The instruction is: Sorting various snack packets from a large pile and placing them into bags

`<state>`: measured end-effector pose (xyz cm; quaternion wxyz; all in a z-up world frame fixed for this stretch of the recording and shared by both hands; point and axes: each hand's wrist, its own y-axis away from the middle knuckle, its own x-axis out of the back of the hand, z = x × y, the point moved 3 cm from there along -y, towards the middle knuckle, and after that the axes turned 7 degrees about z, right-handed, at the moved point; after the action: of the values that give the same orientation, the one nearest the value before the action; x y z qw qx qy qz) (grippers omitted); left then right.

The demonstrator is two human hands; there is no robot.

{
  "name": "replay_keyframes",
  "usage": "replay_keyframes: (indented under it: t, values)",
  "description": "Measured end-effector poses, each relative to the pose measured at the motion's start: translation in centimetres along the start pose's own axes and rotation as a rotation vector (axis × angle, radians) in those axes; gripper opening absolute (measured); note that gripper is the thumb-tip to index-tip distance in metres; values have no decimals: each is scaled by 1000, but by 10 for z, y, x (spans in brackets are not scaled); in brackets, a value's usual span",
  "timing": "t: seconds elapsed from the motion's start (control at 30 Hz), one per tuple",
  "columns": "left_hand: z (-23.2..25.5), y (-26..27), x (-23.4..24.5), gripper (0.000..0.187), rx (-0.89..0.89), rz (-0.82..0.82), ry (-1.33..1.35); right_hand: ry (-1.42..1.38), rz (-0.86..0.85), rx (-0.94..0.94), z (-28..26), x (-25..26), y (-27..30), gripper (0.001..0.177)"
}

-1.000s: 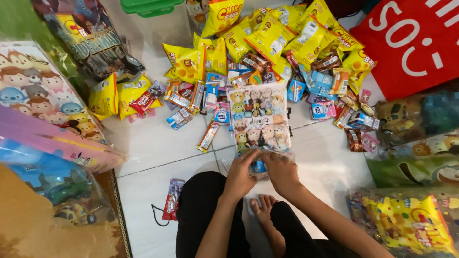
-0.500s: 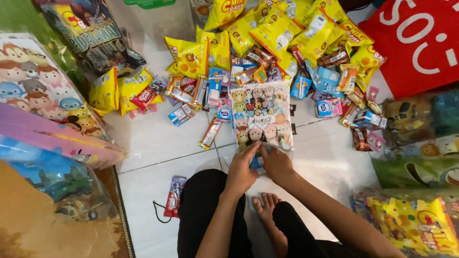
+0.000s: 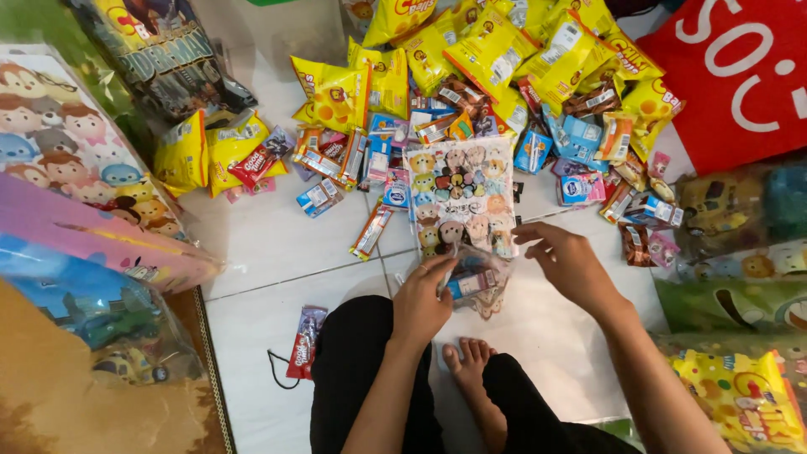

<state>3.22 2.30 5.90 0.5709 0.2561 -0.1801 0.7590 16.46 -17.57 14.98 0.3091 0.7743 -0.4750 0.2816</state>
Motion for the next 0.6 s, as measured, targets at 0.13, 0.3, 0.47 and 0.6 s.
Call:
replay_keyframes:
  t: [0.13,0.3,0.47,0.6]
  values:
    - [1,2,-5,57,15,-42,10,-24,74,-129,59,17,1,34]
    - [4,-4,-5,59,66,-78,19,-48,131,-322,147,18,-2,30]
    - [12,-9,-6,56,42,-73,-7,186,384,-279,299,2,-23,42]
    - [21,-10,-9,46,70,-116,-15,360,522,-333,362,-1,-18,70]
